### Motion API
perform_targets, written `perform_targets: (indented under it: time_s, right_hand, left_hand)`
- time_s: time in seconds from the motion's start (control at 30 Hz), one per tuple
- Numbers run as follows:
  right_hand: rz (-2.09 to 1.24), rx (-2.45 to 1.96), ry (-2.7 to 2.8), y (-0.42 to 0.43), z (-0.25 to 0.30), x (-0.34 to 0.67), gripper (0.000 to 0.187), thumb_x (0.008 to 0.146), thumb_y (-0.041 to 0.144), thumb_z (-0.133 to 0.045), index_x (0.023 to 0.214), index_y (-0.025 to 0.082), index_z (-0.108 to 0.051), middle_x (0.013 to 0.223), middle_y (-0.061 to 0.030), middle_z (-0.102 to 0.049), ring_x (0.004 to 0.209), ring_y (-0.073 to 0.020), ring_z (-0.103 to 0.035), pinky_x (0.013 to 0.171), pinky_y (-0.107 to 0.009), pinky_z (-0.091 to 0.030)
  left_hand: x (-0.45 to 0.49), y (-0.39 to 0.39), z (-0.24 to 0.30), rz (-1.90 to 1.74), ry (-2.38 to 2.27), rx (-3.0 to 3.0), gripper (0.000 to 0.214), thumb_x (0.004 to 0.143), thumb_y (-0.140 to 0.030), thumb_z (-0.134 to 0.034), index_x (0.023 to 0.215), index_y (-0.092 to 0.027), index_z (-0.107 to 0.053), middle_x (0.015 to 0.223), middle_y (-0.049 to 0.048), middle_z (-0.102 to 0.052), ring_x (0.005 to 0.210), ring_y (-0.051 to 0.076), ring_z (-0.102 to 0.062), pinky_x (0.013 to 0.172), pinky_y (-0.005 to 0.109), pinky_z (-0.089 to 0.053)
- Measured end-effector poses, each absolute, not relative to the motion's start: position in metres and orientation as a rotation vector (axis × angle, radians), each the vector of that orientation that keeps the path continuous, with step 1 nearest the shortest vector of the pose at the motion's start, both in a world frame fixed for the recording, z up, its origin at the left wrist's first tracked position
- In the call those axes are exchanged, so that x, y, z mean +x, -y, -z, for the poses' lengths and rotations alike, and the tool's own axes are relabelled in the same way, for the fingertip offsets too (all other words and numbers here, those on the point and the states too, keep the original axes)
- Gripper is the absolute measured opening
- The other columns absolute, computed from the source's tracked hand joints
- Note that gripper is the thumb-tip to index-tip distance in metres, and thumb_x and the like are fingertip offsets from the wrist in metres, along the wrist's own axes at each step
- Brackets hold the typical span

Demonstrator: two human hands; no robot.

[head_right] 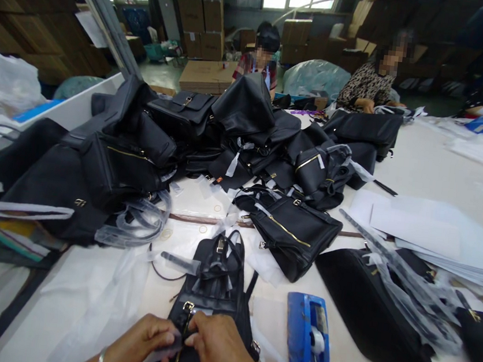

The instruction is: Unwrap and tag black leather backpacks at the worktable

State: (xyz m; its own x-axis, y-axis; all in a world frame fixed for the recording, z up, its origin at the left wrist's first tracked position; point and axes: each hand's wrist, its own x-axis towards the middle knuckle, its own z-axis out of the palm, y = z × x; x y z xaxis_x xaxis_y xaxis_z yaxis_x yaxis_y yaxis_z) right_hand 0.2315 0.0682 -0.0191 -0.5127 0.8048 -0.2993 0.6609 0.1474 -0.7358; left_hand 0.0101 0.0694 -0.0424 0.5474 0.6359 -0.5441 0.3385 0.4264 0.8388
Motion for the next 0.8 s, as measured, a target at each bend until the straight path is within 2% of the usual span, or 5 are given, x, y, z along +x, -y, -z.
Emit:
perform_targets:
  time_s: [0.2, 0.37, 0.57, 0.67, 0.8]
  right_hand:
    - [-1.281, -1.285, 2.388, -0.074, 0.03, 0.213, 0.043, 0.079, 0.014, -0.05, 0.121, 0.022, -0.046, 0.1, -0.0046, -0.068, 0.092, -0.0216, -0.063, 0.072, -0.026, -0.038]
    - [-1.137, -1.493, 2.362, -0.095, 0.034, 0.229, 0.013, 0.088, 0.022, -0.047, 0.096, 0.022, -0.058, 0.089, -0.0017, -0.069, 0.087, -0.0201, -0.063, 0.076, -0.028, -0.036]
    - [-0.942, -1.435, 2.497, -0.115, 0.034, 0.207, 0.01, 0.089, 0.019, -0.047, 0.088, 0.021, -0.057, 0.085, -0.0014, -0.068, 0.08, -0.0192, -0.061, 0.075, -0.03, -0.038]
    - [-0.713, -1.529, 2.463, -0.125, 0.031, 0.196, 0.01, 0.088, 0.02, -0.051, 0.096, 0.021, -0.057, 0.092, -0.0041, -0.065, 0.087, -0.0219, -0.058, 0.078, -0.034, -0.039]
    - [-0.451, -1.596, 2.369, -0.143, 0.037, 0.192, 0.036, 0.087, 0.03, -0.057, 0.121, 0.02, -0.05, 0.124, -0.0112, -0.054, 0.112, -0.0266, -0.048, 0.095, -0.041, -0.035]
  left_hand:
    - [0.012, -0.069, 0.059, -0.178, -1.095, 1.159, 0.043, 0.086, -0.051, -0.048, 0.069, -0.014, -0.061, 0.062, 0.001, -0.06, 0.055, 0.013, -0.055, 0.053, 0.02, -0.04]
    - [0.005, -0.084, 0.066, -0.193, -1.225, 1.255, 0.039, 0.087, -0.048, -0.047, 0.072, -0.015, -0.061, 0.06, -0.0009, -0.058, 0.052, 0.012, -0.054, 0.051, 0.02, -0.038]
    - [0.011, -0.111, 0.063, -0.202, -1.173, 1.374, 0.044, 0.09, -0.049, -0.04, 0.071, -0.015, -0.06, 0.062, -0.0006, -0.06, 0.053, 0.013, -0.056, 0.052, 0.021, -0.039]
    - [0.008, -0.133, 0.059, -0.167, -1.197, 1.568, 0.042, 0.093, -0.043, -0.037, 0.068, -0.017, -0.058, 0.058, -0.0021, -0.058, 0.053, 0.013, -0.055, 0.055, 0.022, -0.039]
    - [0.007, -0.165, 0.058, -0.176, -1.237, 2.006, 0.024, 0.092, -0.025, -0.043, 0.078, -0.019, -0.062, 0.078, 0.0019, -0.065, 0.074, 0.016, -0.06, 0.069, 0.026, -0.044]
